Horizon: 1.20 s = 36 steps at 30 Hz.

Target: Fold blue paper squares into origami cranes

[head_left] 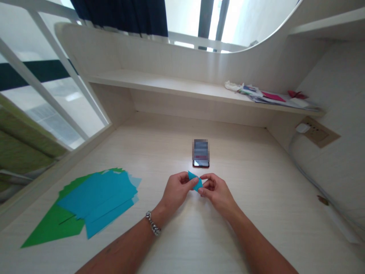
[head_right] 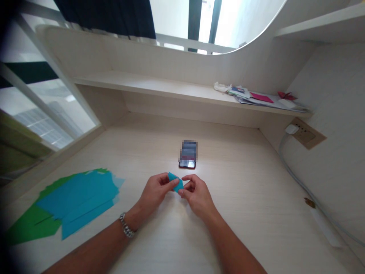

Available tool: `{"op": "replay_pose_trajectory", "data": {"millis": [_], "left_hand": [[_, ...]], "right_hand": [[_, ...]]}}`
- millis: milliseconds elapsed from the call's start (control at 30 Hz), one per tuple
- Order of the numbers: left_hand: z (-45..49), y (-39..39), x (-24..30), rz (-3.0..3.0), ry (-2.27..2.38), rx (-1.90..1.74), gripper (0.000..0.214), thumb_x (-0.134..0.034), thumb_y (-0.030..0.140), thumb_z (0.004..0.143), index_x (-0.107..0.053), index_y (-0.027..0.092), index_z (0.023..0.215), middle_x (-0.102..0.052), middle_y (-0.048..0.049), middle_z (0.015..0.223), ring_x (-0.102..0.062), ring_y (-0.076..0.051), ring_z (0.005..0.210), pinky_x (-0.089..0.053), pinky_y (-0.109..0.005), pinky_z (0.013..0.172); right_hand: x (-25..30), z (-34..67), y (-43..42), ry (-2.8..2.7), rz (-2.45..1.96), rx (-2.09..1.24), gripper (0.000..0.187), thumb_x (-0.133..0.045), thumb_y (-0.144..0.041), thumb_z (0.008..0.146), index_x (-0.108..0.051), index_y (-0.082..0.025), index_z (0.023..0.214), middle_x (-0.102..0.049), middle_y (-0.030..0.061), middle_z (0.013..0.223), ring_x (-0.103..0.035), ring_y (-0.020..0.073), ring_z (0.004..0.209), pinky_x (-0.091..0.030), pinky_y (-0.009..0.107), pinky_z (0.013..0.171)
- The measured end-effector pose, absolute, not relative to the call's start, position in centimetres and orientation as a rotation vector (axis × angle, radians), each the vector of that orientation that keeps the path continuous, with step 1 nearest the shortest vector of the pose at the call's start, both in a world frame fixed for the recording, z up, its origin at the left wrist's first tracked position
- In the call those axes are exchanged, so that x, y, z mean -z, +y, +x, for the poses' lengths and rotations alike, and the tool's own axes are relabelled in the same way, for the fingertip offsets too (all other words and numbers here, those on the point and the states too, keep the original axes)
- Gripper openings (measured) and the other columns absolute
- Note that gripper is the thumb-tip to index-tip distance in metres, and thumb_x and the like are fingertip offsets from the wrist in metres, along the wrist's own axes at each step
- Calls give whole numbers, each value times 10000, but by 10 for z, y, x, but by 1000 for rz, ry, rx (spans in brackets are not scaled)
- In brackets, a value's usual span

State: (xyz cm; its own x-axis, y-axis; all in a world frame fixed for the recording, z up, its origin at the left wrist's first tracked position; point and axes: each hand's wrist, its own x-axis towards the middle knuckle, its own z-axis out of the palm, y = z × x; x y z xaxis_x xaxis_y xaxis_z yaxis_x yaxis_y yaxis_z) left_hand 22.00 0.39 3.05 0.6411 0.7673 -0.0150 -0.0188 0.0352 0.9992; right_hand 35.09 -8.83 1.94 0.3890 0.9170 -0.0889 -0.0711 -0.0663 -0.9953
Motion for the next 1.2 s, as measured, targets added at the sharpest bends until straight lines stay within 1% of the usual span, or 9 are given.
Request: {"op": "replay_pose_trajectory", "data": {"millis": [133,300,500,733,900,967,1067,1133,1200], "left_hand": [[220,4,-29,1436,697,-701,205,-690,325,737,-681,122,720,-695,-65,705,-621,-165,649,-494,-268,616],[221,4,-29,1363,716,-751,211,-698,334,732,-667,126,712,-672,-43,670,-612,-151,624,-506,-258,595],[221,8,-28,1320,751,-785,254,-683,374,744,-667,121,731,-664,-42,657,-621,-155,602,-537,-275,600],[221,5,-32,1233,743,-774,333,-622,430,794,-650,106,721,-667,-56,663,-631,-154,606,-561,-294,626],[221,4,-36,1152,718,-741,341,-585,432,825,-641,106,743,-676,-64,678,-637,-150,614,-566,-292,632],[220,4,-37,1148,706,-730,321,-597,418,820,-649,106,768,-681,-67,706,-647,-159,648,-570,-299,645],[219,2,-37,1236,709,-717,272,-683,361,760,-672,112,871,-696,-73,787,-661,-179,713,-576,-310,670],[219,2,-36,1322,734,-699,290,-736,318,709,-678,114,906,-700,-71,793,-661,-175,683,-577,-305,653],[219,1,-34,1365,737,-703,266,-742,303,701,-681,110,874,-700,-71,785,-662,-174,663,-577,-299,634]], "right_hand": [[-17,348,-87,-857,-1375,-1003,239,-716,-355,702,-619,-175,826,-645,9,689,-588,147,606,-466,268,579],[-18,350,-87,-888,-1427,-1011,228,-703,-383,707,-602,-179,689,-570,-26,571,-510,120,513,-418,236,497],[-21,353,-88,-908,-1427,-1016,208,-676,-363,734,-615,-166,717,-560,-28,578,-490,106,499,-383,224,488],[-22,355,-87,-899,-1482,-856,226,-615,-361,794,-664,-141,793,-560,-11,568,-495,117,514,-373,233,499],[-26,358,-89,-871,-1510,-778,221,-633,-356,780,-679,-144,822,-569,-8,576,-513,125,518,-391,241,506],[-27,359,-90,-903,-1539,-763,215,-630,-352,784,-687,-147,814,-572,-7,575,-519,128,523,-394,241,507],[-28,360,-91,-968,-1580,-734,212,-623,-351,793,-698,-153,791,-583,0,578,-519,131,538,-391,239,504],[-29,360,-91,-977,-1583,-722,220,-619,-358,799,-698,-153,786,-599,8,593,-528,135,551,-402,241,510],[-29,359,-91,-949,-1552,-727,221,-629,-363,792,-694,-153,818,-639,25,658,-561,148,595,-438,250,545]]}}
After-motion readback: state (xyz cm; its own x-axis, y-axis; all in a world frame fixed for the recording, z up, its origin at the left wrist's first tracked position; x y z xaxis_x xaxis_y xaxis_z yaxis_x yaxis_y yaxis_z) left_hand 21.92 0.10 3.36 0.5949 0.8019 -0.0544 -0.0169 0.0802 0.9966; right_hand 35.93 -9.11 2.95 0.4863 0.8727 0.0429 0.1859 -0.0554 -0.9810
